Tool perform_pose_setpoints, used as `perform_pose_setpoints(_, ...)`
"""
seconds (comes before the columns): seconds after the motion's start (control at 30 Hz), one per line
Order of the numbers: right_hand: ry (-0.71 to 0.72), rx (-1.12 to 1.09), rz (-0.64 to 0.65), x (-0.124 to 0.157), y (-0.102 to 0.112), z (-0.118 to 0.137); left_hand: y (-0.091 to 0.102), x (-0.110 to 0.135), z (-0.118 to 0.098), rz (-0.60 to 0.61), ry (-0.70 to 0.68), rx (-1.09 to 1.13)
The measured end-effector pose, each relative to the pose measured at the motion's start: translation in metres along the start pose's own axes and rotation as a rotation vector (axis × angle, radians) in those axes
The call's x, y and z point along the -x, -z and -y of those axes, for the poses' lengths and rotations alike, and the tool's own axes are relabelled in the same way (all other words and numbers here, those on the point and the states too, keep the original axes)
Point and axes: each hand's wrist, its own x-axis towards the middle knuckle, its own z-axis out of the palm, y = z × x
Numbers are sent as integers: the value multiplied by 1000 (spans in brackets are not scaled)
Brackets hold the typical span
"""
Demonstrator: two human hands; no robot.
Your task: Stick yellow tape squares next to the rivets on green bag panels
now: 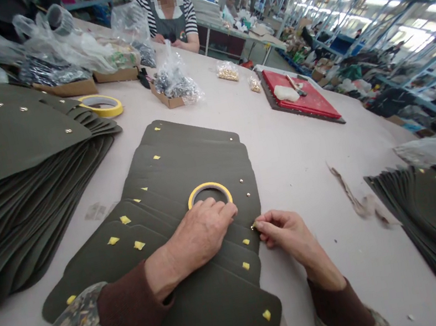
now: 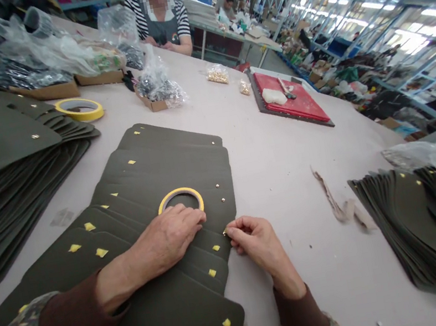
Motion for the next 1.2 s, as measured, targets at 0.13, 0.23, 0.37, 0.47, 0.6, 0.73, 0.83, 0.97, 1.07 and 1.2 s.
perform_pose_setpoints(0.13,64,198,-29,1,-5,-4,1,1,0,14,-36,1)
perform_pose_setpoints(0.23,128,354,-48,4,-8,0,2,1,-1,22,-33,5)
perform_pose_setpoints(0.37,205,503,-81,8,-13,11,3,0,-1,43,-26,8)
perform_pose_setpoints(0.47,267,563,-97,9,-15,13,2,0,0,43,-22,12)
perform_pose_setpoints(0.6,259,576,-170,11,-10,4,1,1,0,33,-20,16)
perform_pose_setpoints(0.73,293,487,-204,21,-6,-5,1,1,0,37,-16,39)
perform_pose_setpoints(0.83,408,545,-216,28,-12,-11,2,0,0,29,-20,43)
perform_pose_setpoints(0.97,531,708,-329,27,-25,-14,5,0,0,16,-30,78)
perform_pose_setpoints(1.07,464,773,-344,21,-28,-8,7,1,0,-2,-58,111)
perform_pose_setpoints(1.2,278,763,-286,10,-26,9,8,1,3,-87,-77,109)
